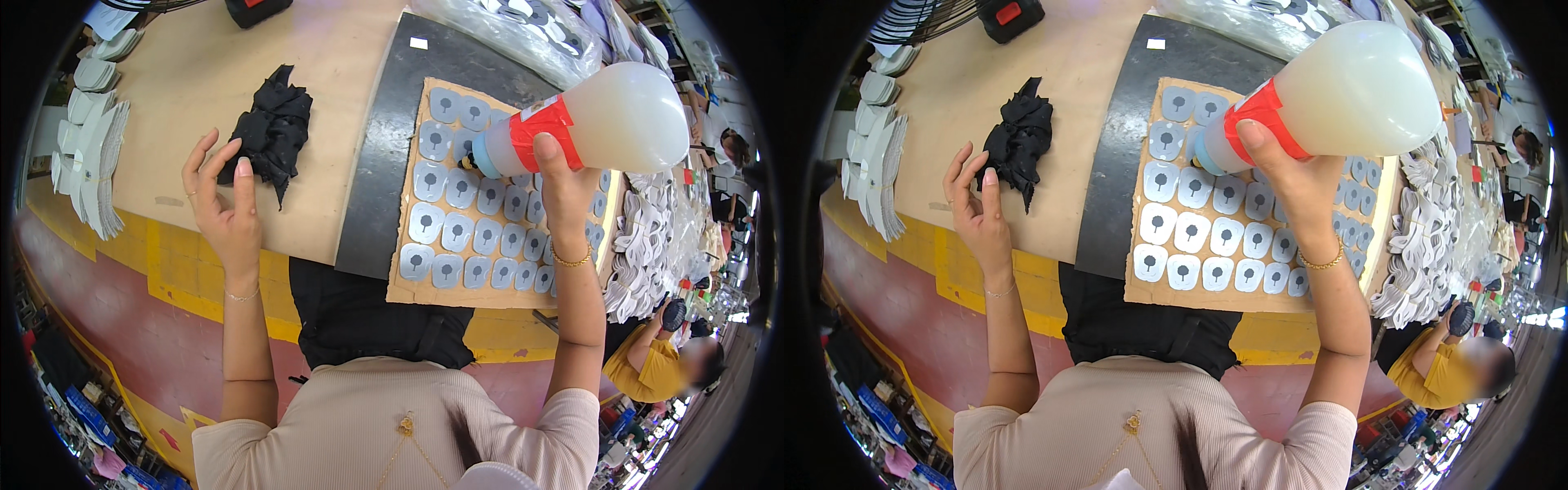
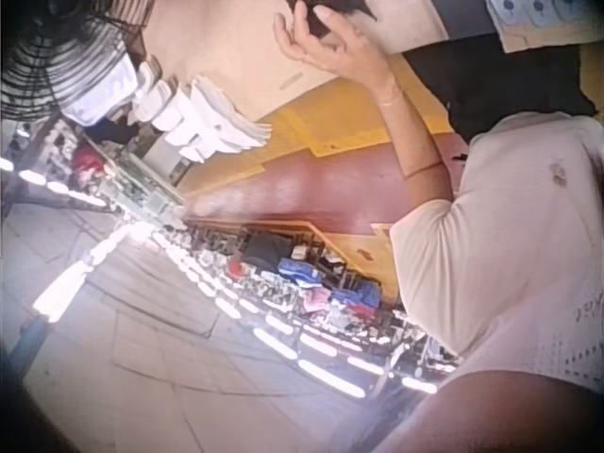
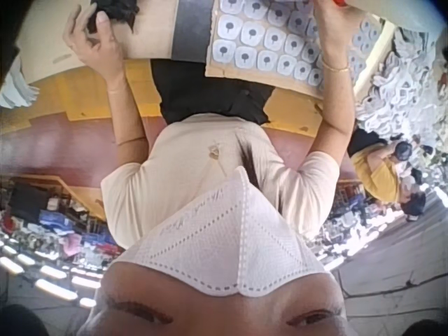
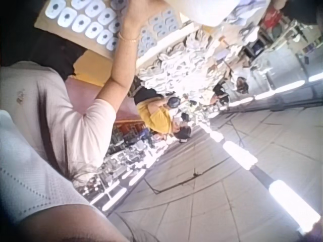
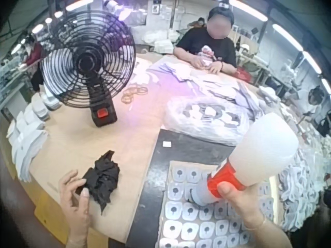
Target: The person applies a small dot of glue from a squeeze bottle onto the center of each white shoe insole arranged on a cardboard sheet. The person holds a black cloth in the left hand while dispensing glue with the right hand, working systematically across the insoles.
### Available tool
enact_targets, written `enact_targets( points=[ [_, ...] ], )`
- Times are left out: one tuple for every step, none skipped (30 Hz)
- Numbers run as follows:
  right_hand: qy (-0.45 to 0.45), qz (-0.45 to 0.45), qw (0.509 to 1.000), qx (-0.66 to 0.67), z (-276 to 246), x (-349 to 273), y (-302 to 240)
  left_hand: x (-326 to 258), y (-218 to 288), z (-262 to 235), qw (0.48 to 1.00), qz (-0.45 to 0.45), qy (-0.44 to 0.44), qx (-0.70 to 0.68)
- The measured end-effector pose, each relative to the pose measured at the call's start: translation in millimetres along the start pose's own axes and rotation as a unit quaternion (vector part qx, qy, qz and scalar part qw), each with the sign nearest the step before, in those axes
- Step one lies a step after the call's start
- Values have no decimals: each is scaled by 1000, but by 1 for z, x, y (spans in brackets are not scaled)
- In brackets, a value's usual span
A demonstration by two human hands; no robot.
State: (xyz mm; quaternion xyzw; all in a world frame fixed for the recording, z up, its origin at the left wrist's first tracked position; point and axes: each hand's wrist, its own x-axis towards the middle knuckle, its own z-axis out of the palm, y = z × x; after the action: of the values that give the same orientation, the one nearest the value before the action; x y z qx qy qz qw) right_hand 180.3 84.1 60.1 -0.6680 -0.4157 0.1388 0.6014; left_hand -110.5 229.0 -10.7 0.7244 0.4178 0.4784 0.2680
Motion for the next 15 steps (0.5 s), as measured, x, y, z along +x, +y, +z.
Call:
enact_targets(
  points=[
    [1,8,999,38,-1,0,4,0,0,0,1000,0,-1,-2],
    [1,15,997,77,-1,1,6,0,-1,0,1000,3,-1,0],
    [21,23,991,127,-1,2,7,0,-1,0,1000,5,-2,2],
    [40,30,983,177,-2,4,8,1,-2,0,1000,8,-3,3],
    [59,37,972,226,-2,6,9,0,-2,0,1000,7,-1,2],
    [48,24,976,212,-7,10,9,0,-2,0,1000,5,0,1],
    [47,24,980,192,-8,10,9,0,-2,0,1000,4,1,0],
    [45,24,984,172,-9,11,9,0,-2,0,1000,2,2,-3],
    [44,24,987,151,-10,10,9,-1,-2,0,1000,-1,3,-6],
    [41,22,992,115,-8,10,6,-1,-1,0,1000,-3,4,-8],
    [38,20,996,79,-4,10,1,-1,-1,0,1000,-3,4,-7],
    [35,18,998,42,-1,10,-2,-1,-1,-1,1000,-3,4,-5],
    [27,7,999,33,-1,10,-1,-1,-1,-1,1000,-2,3,-3],
    [20,-4,1000,24,0,10,1,0,-1,-1,1000,1,2,-1],
    [12,-15,1000,16,1,10,2,0,0,-1,1000,5,0,2]
  ],
)
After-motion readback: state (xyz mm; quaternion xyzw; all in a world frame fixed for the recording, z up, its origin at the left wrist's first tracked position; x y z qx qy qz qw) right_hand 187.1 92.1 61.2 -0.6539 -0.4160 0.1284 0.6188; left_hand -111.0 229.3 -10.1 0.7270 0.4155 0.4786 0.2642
